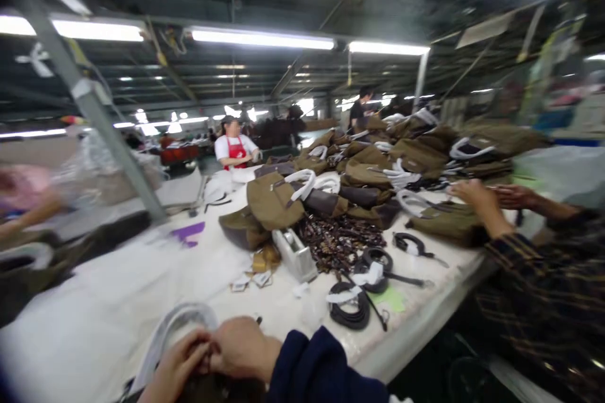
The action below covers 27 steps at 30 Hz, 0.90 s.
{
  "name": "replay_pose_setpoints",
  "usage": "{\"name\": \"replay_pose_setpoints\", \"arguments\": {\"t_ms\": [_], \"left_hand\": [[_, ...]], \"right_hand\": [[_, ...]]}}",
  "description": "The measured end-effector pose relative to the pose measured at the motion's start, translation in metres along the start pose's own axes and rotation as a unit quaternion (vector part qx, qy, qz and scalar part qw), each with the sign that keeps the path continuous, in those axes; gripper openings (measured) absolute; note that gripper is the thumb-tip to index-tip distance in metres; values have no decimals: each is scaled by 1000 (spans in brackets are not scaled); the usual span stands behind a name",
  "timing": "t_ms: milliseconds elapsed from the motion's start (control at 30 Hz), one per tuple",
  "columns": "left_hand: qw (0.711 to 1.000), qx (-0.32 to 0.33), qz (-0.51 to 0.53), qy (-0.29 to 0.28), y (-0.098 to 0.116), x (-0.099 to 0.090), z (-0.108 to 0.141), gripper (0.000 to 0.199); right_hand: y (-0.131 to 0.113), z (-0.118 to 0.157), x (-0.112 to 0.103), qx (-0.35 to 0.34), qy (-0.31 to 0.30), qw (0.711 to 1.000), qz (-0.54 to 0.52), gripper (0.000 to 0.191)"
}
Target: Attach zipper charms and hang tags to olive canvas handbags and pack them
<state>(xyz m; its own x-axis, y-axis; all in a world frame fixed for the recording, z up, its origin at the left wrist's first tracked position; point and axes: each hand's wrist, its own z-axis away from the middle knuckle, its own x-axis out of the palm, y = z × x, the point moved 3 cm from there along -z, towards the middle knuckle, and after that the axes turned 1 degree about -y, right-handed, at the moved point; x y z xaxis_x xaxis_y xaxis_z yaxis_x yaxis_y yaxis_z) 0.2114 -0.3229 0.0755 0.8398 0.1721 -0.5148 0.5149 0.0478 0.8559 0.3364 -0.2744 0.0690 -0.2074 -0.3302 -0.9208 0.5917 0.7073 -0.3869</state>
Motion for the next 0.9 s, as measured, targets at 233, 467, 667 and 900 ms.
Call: {"name": "replay_pose_setpoints", "arguments": {"t_ms": [233, 467, 667, 900], "left_hand": [[979, -51, 172, -95, -53, 1, -10, 33], [972, -74, 201, -101, -61, 4, -11, 33], [959, -109, 247, -82, -64, 4, -15, 35], [959, -104, 264, 23, -54, -3, -12, 29]], "right_hand": [[4, -6, 5, 7, 34, 999, 10, 22], [-2, -16, 5, 26, 18, 999, 40, 26], [-12, -25, 4, 41, -4, 997, 63, 26], [-6, -13, 4, -2, 29, 999, 31, 26]]}}
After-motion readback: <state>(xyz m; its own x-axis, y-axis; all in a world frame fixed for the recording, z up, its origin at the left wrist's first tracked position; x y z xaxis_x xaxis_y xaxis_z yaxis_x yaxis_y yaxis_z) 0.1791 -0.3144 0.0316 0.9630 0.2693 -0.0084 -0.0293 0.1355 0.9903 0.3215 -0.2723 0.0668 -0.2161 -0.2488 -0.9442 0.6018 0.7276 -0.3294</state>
